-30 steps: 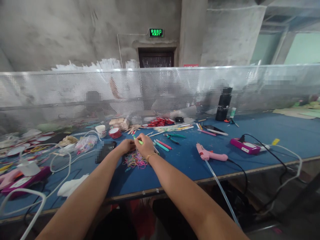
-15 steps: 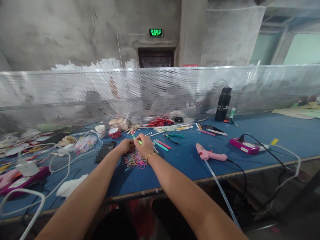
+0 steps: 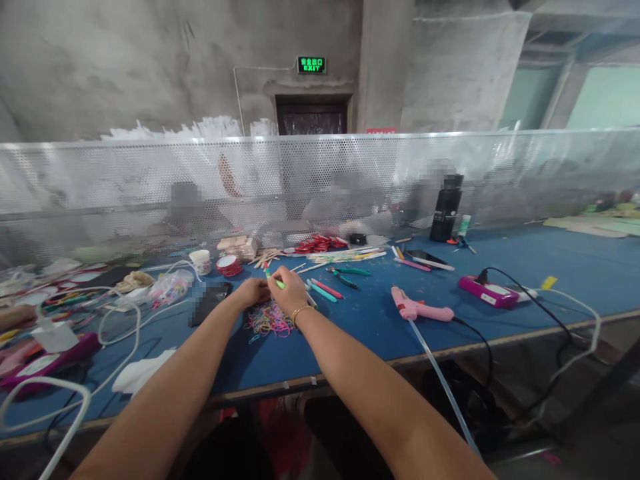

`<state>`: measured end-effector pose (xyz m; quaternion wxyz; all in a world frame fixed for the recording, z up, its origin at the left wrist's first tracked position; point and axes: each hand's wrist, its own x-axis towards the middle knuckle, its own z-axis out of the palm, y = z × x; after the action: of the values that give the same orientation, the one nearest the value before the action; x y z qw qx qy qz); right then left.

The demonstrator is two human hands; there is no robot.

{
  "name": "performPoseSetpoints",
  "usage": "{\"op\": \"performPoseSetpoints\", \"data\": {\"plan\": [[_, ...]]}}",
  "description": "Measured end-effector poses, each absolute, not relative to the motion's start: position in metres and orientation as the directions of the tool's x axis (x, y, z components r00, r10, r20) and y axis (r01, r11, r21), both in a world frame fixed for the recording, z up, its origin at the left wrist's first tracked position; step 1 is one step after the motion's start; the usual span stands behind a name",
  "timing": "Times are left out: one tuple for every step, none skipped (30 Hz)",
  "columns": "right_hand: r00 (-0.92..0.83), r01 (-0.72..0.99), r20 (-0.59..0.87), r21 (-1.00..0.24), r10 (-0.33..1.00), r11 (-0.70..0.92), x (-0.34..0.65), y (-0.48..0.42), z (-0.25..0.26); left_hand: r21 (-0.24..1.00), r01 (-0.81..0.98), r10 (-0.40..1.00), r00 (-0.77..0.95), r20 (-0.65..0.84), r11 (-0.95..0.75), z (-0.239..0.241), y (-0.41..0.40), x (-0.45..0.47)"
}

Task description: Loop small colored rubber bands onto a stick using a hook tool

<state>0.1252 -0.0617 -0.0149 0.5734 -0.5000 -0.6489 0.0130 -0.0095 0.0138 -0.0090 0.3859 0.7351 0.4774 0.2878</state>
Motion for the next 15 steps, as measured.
{"op": "performPoseSetpoints", "data": {"plan": [[0.157,0.632,0.731,-0.591,0.664,0.501,0.1252,-0.0613,-0.015,0.847,0.472,0.922,0.382,0.053,-0.244,-0.0093,0.0142,-0.0093],[0.156,0.63,0.731,-0.591,0.664,0.503,0.1253,-0.061,-0.015,0.853,0.462,0.921,0.387,0.05,-0.241,-0.0096,0.0146,-0.0091],[0.154,0.629,0.732,-0.591,0.664,0.506,0.1254,-0.0608,-0.015,0.86,0.452,0.918,0.393,0.048,-0.238,-0.0098,0.0148,-0.0089],[0.152,0.628,0.732,-0.59,0.664,0.507,0.1254,-0.0607,-0.015,0.865,0.445,0.917,0.396,0.044,-0.233,-0.0099,0.015,-0.0086],[0.153,0.628,0.733,-0.59,0.663,0.507,0.1254,-0.0608,-0.0149,0.868,0.441,0.918,0.395,0.042,-0.23,-0.0099,0.015,-0.0084],[0.154,0.628,0.733,-0.59,0.662,0.507,0.1254,-0.061,-0.0149,0.868,0.441,0.919,0.392,0.043,-0.228,-0.0098,0.0149,-0.0084],[0.155,0.628,0.734,-0.59,0.662,0.507,0.1253,-0.0612,-0.0148,0.865,0.447,0.921,0.387,0.044,-0.229,-0.0095,0.0146,-0.0085],[0.155,0.628,0.734,-0.59,0.661,0.508,0.1252,-0.0616,-0.0147,0.858,0.457,0.923,0.382,0.047,-0.232,-0.009,0.0141,-0.0089],[0.154,0.628,0.735,-0.589,0.661,0.508,0.1251,-0.062,-0.0146,0.849,0.47,0.922,0.383,0.051,-0.242,-0.0084,0.0134,-0.0095],[0.154,0.628,0.735,-0.589,0.661,0.509,0.125,-0.0623,-0.0145,0.837,0.483,0.918,0.392,0.056,-0.257,-0.0076,0.0126,-0.0102],[0.153,0.628,0.735,-0.588,0.661,0.509,0.125,-0.0626,-0.0145,0.825,0.494,0.911,0.408,0.061,-0.277,-0.0067,0.0116,-0.0109],[0.152,0.628,0.735,-0.588,0.661,0.509,0.125,-0.0628,-0.0145,0.815,0.5,0.903,0.424,0.066,-0.294,-0.0059,0.0106,-0.0116],[0.153,0.628,0.735,-0.588,0.661,0.509,0.125,-0.063,-0.0144,0.81,0.501,0.898,0.434,0.071,-0.306,-0.0052,0.0096,-0.012],[0.153,0.628,0.735,-0.589,0.661,0.509,0.125,-0.063,-0.0144,0.809,0.5,0.898,0.434,0.074,-0.309,-0.0046,0.0087,-0.0121],[0.153,0.628,0.734,-0.59,0.662,0.509,0.125,-0.063,-0.0144,0.812,0.498,0.901,0.428,0.076,-0.305,-0.0041,0.0078,-0.0119]]}}
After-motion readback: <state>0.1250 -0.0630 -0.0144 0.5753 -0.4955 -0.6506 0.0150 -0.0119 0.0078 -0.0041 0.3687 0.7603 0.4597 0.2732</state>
